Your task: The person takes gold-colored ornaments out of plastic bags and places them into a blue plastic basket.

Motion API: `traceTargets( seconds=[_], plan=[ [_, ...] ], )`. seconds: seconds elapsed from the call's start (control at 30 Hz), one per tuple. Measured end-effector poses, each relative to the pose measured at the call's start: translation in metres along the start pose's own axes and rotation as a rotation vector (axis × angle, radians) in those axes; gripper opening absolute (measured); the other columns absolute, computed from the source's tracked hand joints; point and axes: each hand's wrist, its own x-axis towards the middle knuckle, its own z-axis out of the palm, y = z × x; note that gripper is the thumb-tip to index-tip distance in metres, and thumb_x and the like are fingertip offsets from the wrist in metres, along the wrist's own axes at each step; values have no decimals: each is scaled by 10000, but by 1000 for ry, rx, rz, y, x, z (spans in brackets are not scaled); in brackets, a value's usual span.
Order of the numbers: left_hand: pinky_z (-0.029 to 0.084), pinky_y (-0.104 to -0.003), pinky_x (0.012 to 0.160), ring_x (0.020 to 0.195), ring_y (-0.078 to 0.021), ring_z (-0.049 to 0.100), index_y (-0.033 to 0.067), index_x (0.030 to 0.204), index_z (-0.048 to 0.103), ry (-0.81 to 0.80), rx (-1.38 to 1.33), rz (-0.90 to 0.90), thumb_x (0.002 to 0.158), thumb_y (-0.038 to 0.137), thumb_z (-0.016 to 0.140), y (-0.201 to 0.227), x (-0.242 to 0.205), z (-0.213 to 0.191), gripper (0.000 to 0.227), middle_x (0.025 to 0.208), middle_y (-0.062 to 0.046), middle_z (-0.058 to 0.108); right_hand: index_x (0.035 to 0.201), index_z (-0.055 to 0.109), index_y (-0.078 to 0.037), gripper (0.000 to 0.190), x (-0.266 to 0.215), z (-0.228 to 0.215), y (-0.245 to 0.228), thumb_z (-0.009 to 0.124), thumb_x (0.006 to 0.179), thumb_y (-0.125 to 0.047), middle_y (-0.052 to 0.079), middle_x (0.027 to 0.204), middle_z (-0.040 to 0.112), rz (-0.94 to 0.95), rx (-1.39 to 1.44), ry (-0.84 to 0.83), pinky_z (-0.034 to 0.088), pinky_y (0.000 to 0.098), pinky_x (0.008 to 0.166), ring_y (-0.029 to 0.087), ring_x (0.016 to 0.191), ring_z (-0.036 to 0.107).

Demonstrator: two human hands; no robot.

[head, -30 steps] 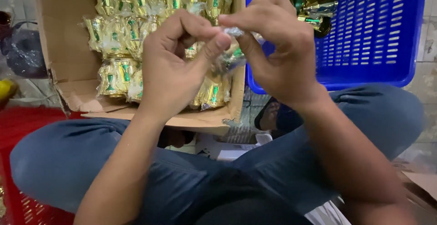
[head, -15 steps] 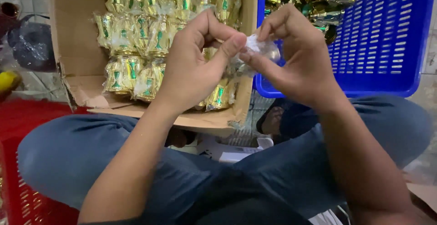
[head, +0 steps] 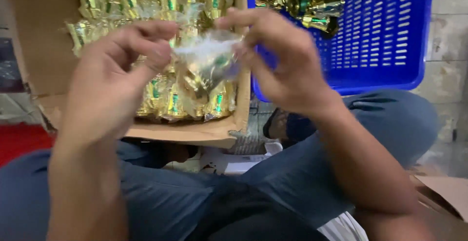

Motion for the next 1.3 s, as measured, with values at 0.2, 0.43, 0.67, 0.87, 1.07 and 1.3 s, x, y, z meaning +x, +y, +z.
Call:
traceTargets(
  seconds=[0.2,0.43,0.67,0.87,1.07,1.3],
  plan=[
    [607,-300,1072,1296,-269,662,29,944,528,213,-52,111,1011,-15,651,0,0,-7,147,1328,-197,633,970,468,27,185,0,-5,-5,595,1027,149,208,1215,696,64,-56,64,611,437,1022,406,1318,650],
    [644,-247,476,638,-219,748,-34,1058,401,320,22,245,1072,-71,548,13,-2,14,152,1095,-183,605,944,432,38,184,-19,11,10,552,1038,142,184,996,552,98,-54,155,324,286,454,149,529,338],
    [693,-244,557,762,-239,836,-49,1060,572,457,102,492,1051,22,565,2,8,17,72,921,-112,663,1043,319,-11,251,-19,7,4,497,1113,152,272,1243,597,166,128,140,455,321,820,237,935,558],
    [631,-312,636,739,-201,682,19,1064,545,621,200,492,1048,126,490,-19,23,17,121,878,-79,681,1394,294,-32,425,-16,14,-6,377,1024,159,239,1376,526,455,391,83,493,282,989,252,1189,582],
    [629,-218,338,488,-186,762,41,985,398,478,-86,392,1018,120,433,-16,18,27,93,836,-99,529,1602,276,-99,945,-14,21,6,735,862,-466,181,1557,413,440,834,-112,453,636,1302,408,1451,486],
    [505,-273,450,498,-152,690,51,992,451,488,34,439,1010,121,506,-28,18,34,91,759,-48,594,1483,507,-59,874,-9,25,19,899,713,-193,115,1105,736,679,1225,157,602,251,501,197,747,726]
  ],
)
